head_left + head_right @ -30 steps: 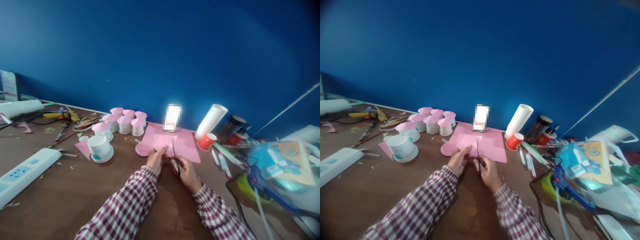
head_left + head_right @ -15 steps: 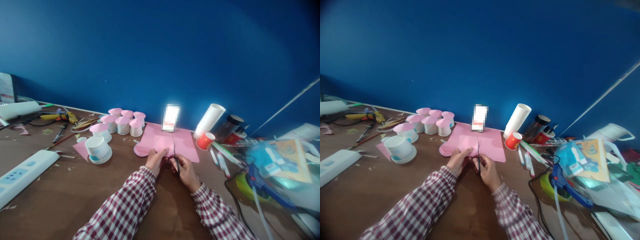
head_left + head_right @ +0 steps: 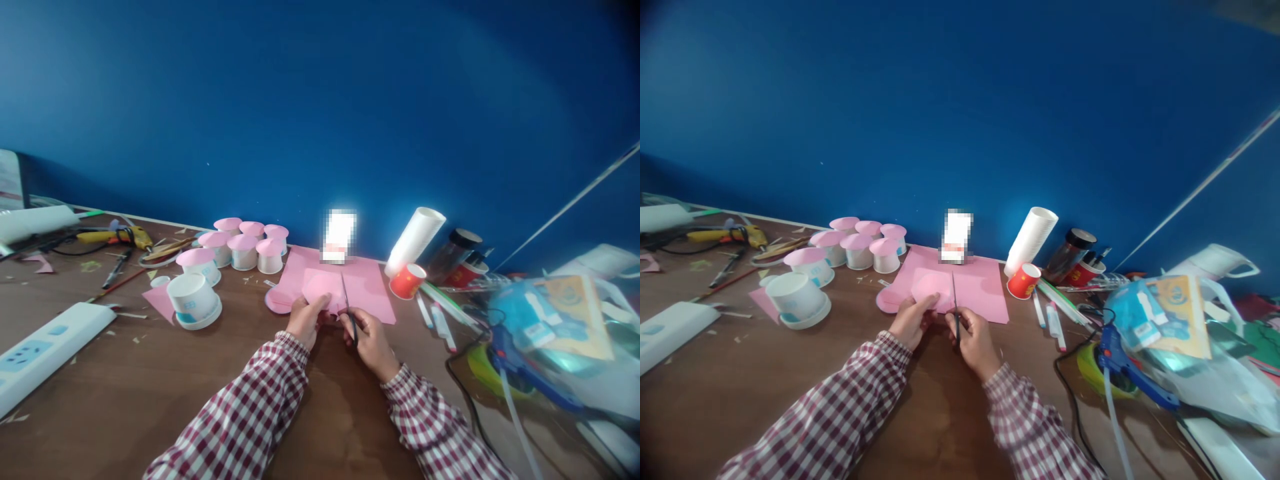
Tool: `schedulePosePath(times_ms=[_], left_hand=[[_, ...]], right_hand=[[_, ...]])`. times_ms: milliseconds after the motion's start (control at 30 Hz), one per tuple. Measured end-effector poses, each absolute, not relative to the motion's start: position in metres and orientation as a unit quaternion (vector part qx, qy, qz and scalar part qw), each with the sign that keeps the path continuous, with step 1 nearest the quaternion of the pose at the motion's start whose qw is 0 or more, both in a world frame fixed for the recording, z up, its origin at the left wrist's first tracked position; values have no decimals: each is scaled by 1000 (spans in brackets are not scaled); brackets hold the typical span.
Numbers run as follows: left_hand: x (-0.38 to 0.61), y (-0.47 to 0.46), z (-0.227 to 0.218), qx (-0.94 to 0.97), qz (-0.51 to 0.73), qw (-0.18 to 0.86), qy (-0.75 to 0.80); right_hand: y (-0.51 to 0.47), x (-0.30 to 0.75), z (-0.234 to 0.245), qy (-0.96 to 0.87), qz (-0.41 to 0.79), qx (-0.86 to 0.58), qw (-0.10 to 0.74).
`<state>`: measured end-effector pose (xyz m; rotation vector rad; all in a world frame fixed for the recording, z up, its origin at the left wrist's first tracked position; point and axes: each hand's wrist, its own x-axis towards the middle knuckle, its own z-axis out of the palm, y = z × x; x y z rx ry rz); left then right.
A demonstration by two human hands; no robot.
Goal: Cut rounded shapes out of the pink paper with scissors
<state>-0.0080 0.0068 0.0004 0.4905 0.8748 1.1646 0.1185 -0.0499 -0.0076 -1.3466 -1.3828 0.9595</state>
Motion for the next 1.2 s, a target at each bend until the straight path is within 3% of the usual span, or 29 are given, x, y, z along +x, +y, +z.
schedulePosePath(times_ms=[533,1200], left_hand=[[-8,6,4,204,531,733,372],[-7,4,1,241,526,726,372]], right_hand=[[-48,116,-10,-521,419,-529,522],[-52,115,-6,-584,430,-497,477]])
